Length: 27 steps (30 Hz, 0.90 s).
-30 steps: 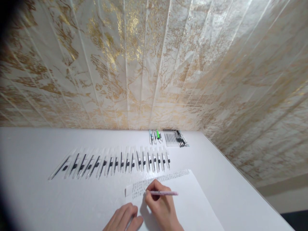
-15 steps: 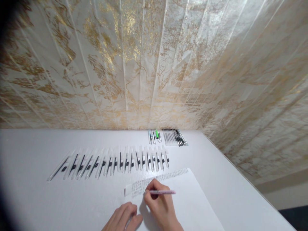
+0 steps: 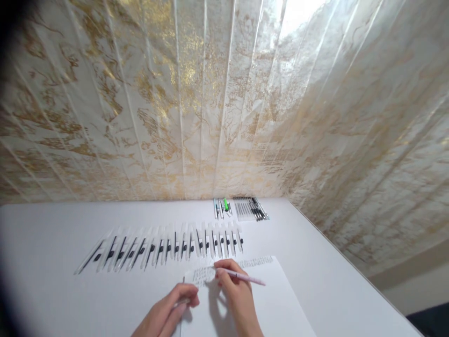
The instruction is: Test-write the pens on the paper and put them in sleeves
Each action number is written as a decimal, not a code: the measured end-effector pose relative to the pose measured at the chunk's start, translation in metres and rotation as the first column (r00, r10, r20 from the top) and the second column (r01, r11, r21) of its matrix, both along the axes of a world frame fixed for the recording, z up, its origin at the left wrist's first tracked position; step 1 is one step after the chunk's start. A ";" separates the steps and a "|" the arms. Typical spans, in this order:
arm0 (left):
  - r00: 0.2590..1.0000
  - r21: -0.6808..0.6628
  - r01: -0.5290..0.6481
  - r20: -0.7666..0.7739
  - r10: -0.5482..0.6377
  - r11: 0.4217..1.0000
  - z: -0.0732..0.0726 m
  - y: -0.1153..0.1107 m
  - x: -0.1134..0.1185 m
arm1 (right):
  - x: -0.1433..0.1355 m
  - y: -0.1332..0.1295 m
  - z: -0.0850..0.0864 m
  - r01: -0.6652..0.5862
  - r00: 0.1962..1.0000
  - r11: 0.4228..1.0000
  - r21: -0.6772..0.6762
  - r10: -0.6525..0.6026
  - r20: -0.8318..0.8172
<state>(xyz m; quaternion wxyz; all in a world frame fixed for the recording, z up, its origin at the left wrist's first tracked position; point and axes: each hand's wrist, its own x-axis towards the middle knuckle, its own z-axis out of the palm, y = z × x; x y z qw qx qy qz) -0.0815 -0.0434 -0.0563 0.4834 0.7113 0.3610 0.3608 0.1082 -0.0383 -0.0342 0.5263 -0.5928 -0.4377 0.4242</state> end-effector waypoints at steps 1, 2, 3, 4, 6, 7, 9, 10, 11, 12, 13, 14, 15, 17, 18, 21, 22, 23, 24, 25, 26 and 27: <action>0.991 -0.136 -0.015 0.129 0.033 0.991 0.005 0.003 -0.002 | -0.001 -0.001 0.006 -0.012 1.000 1.000 0.021 0.013 -0.021; 0.969 -0.253 -0.022 0.235 0.083 0.967 0.008 0.005 -0.003 | -0.002 -0.003 0.013 -0.032 0.998 0.998 0.047 0.034 -0.046; 0.939 -0.344 -0.018 0.316 0.134 0.939 0.010 0.006 -0.003 | -0.004 -0.005 0.019 -0.058 0.995 0.995 0.076 0.064 -0.071; 0.909 -0.413 -0.006 0.377 0.177 0.911 0.010 0.008 -0.004 | -0.006 -0.008 0.025 -0.090 0.991 0.991 0.098 0.098 -0.089; 0.858 -0.507 0.026 0.453 0.241 0.861 0.010 0.009 -0.003 | -0.011 -0.013 0.035 -0.157 0.980 0.982 0.109 0.169 -0.110; 0.838 -0.540 0.044 0.478 0.263 0.841 0.010 0.008 -0.003 | -0.014 -0.015 0.037 -0.184 0.975 0.978 0.097 0.194 -0.106; 0.810 -0.571 0.075 0.513 0.284 0.818 0.010 0.007 -0.001 | -0.019 -0.019 0.040 -0.212 0.972 0.975 0.064 0.217 -0.090; 0.804 -0.574 0.081 0.521 0.287 0.815 0.011 0.006 0.000 | -0.021 -0.020 0.040 -0.212 0.972 0.976 0.056 0.216 -0.090; 0.802 -0.572 0.083 0.524 0.286 0.816 0.013 0.006 0.001 | -0.023 -0.020 0.039 -0.206 0.973 0.977 0.056 0.210 -0.093; 0.806 -0.567 0.084 0.523 0.279 0.819 0.014 0.005 0.001 | -0.025 -0.020 0.038 -0.200 0.974 0.978 0.058 0.205 -0.097; 0.813 -0.560 0.084 0.517 0.268 0.824 0.016 0.004 0.002 | -0.026 -0.020 0.037 -0.198 0.974 0.978 0.058 0.203 -0.098; 0.824 -0.553 0.084 0.506 0.254 0.829 0.017 0.003 0.002 | -0.027 -0.020 0.036 -0.203 0.974 0.978 0.056 0.207 -0.094; 0.838 -0.548 0.086 0.491 0.237 0.832 0.018 0.002 0.002 | -0.028 -0.020 0.034 -0.215 0.972 0.975 0.053 0.219 -0.086; 0.868 -0.545 0.092 0.454 0.201 0.833 0.017 0.000 0.002 | -0.029 -0.018 0.030 -0.258 0.962 0.965 0.043 0.261 -0.081; 0.882 -0.549 0.094 0.432 0.186 0.830 0.015 -0.001 0.002 | -0.029 -0.017 0.027 -0.278 0.955 0.960 0.039 0.281 -0.092; 0.885 -0.564 0.111 0.430 0.177 0.819 0.008 -0.004 0.003 | -0.029 -0.013 0.017 -0.320 0.934 0.947 0.033 0.321 -0.159; 0.875 -0.569 0.121 0.448 0.183 0.814 0.005 -0.005 0.003 | -0.029 -0.012 0.014 -0.329 0.928 0.944 0.036 0.330 -0.174; 0.861 -0.574 0.133 0.471 0.193 0.808 0.003 -0.006 0.003 | -0.030 -0.011 0.011 -0.337 0.924 0.941 0.039 0.338 -0.180; 0.846 -0.579 0.147 0.494 0.201 0.802 0.001 -0.007 0.004 | -0.030 -0.011 0.009 -0.345 0.920 0.938 0.043 0.347 -0.180; 0.836 -0.581 0.157 0.508 0.205 0.799 -0.001 -0.008 0.005 | -0.031 -0.011 0.008 -0.347 0.920 0.937 0.047 0.350 -0.177; 0.835 -0.575 0.159 0.511 0.201 0.802 -0.003 -0.009 0.006 | -0.032 -0.010 0.008 -0.350 0.919 0.936 0.045 0.353 -0.174; 0.843 -0.558 0.149 0.503 0.189 0.817 -0.005 -0.009 0.008 | -0.033 -0.010 0.009 -0.357 0.917 0.933 0.039 0.358 -0.176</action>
